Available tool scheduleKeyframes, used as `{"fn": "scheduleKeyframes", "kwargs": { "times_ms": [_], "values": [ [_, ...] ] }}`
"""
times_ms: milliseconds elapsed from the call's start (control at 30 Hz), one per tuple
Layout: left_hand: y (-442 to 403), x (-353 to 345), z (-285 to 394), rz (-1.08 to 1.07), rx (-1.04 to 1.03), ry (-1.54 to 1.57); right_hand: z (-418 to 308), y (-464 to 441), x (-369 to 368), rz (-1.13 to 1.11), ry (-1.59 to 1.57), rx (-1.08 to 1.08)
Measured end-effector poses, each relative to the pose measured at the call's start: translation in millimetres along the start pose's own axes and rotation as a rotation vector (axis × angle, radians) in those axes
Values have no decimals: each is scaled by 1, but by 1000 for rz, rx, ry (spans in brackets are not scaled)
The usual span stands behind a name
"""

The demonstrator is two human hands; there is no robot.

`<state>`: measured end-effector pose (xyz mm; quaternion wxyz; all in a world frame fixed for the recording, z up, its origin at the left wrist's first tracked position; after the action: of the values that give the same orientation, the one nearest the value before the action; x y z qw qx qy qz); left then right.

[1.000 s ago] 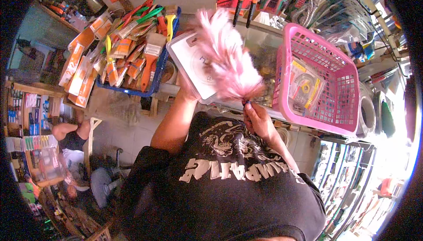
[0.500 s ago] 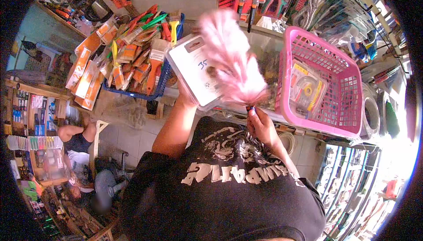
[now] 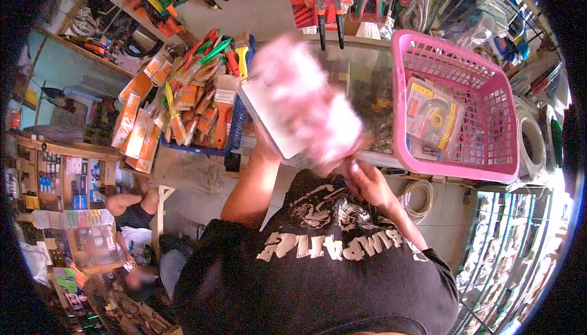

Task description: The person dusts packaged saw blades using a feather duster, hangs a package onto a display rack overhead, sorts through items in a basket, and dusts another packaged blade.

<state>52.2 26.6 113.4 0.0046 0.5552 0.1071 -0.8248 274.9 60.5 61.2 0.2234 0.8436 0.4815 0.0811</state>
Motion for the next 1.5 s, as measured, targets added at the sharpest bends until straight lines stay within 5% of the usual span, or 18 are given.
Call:
{"fn": "scheduleKeyframes", "kwargs": {
  "times_ms": [33,167,300,400,433,567,667,833,933,967,1200,1233,1367,1500],
  "values": [
    [0,-1,-1,-6,17,10,0,0,0,33,-104,-49],
    [6,9,5,25,-35,-80,-11,3,-9,-149,254,313],
    [5,2,8,47,-41,-114,-6,0,-2,59,-148,38],
    [5,2,10,59,-37,-128,-7,-2,-5,-83,67,141],
    [3,1,10,60,-31,-133,-19,5,-6,-122,189,346],
    [-1,-3,9,68,-24,-144,-2,-1,-1,4,-177,17],
    [-3,-4,8,72,-19,-147,-8,0,-3,-114,22,177],
    [-7,-6,5,76,-17,-152,-1,-4,4,33,-176,33],
    [-7,-5,6,81,-25,-148,-9,0,3,-72,57,112],
    [-8,-4,7,80,-27,-151,-11,-1,0,-94,173,375],
    [-6,-5,9,84,-55,-140,-4,-3,4,-30,79,125],
    [-8,-5,9,79,-54,-131,-12,-1,-1,-125,103,348],
    [-8,-8,9,65,-59,-113,-2,-6,6,4,-137,46],
    [-5,-7,9,66,-70,-95,-18,2,-2,-137,99,186]
  ]
}}
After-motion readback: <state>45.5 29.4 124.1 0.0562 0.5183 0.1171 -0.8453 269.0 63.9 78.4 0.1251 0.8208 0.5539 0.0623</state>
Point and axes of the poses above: each hand's wrist, its own y-axis away from the middle knuckle, its own x-axis out of the back of the hand, z = x × y, the point moved 3 cm from there along -y, towards the middle knuckle, and after that the axes turned 1 degree about x, right-handed, at the moved point
